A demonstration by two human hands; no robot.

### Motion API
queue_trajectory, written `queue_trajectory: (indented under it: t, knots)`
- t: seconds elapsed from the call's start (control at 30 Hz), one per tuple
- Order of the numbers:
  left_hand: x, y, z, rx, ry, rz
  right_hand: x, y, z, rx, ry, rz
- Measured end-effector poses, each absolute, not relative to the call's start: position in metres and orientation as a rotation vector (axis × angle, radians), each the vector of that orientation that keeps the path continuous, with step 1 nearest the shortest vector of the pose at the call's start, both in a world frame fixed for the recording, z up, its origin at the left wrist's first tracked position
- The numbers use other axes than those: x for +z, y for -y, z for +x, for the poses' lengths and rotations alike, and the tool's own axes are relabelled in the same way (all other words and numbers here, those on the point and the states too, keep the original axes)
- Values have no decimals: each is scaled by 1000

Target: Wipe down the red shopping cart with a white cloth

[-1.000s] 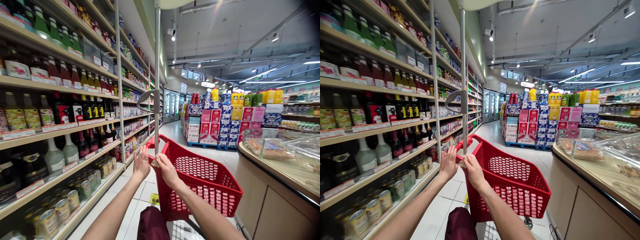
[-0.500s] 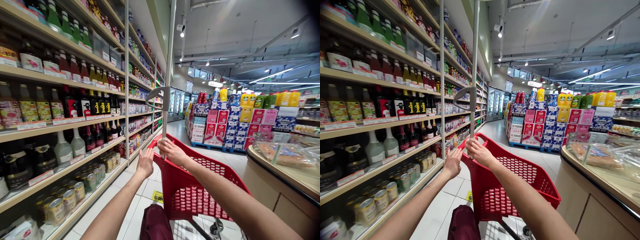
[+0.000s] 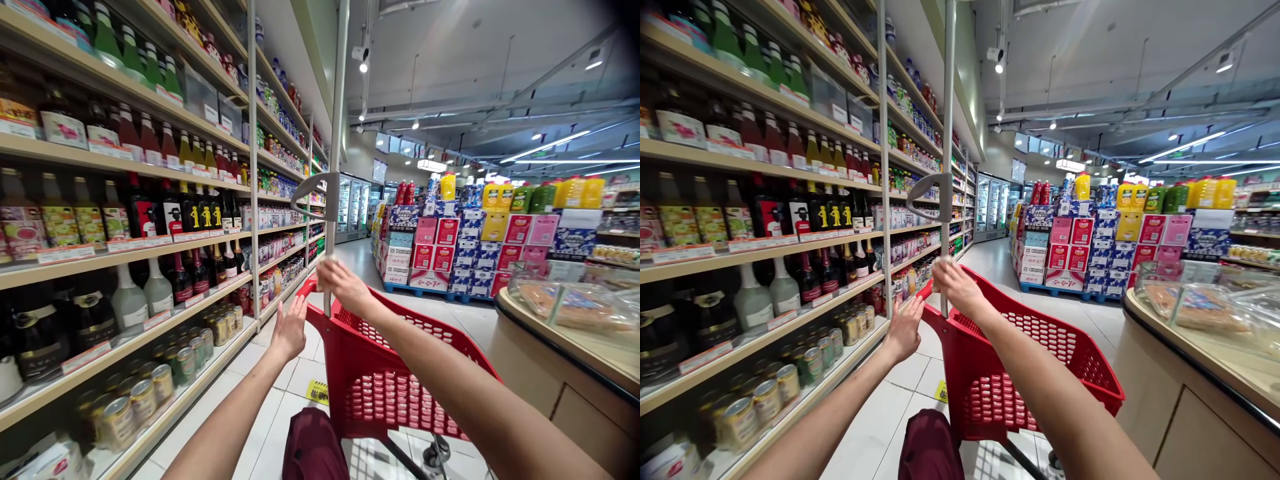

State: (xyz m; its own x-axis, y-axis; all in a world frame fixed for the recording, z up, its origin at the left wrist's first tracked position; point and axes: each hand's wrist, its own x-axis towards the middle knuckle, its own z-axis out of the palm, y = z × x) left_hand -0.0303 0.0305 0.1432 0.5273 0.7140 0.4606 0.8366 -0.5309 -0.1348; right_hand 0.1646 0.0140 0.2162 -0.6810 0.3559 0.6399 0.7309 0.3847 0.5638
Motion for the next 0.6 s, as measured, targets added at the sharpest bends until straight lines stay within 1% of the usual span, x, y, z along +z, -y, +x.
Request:
queue_trajectory:
  t: [0.07,0.1,0.23,0.3,0.43,0.5,0.53,0.6]
  knots:
    - [141,-30,-32,-552,1290,-2397,232,-17,164,-1209,2114,-994]
    - [140,-30,-33,-573,1290,-2379,230,-17,165,-1201,2107,-999]
    - [134,-26,-41,-623,1289,-2319,175,-5,170,-1155,2342,-879]
    - [132,-25,-44,-634,1273,-2299,157,-2,170,-1134,2386,-857]
    - [131,-22,-42,-643,1277,-2267,171,-10,161,-1088,2224,-990]
    - [126,-21,-41,-625,1282,-2276,165,-12,154,-1051,2163,-1034]
    - [121,-19,-41,-609,1278,-2284,152,-9,152,-1033,2165,-1039]
    - [111,-15,-44,-574,1272,-2289,108,0,148,-996,2220,-1031]
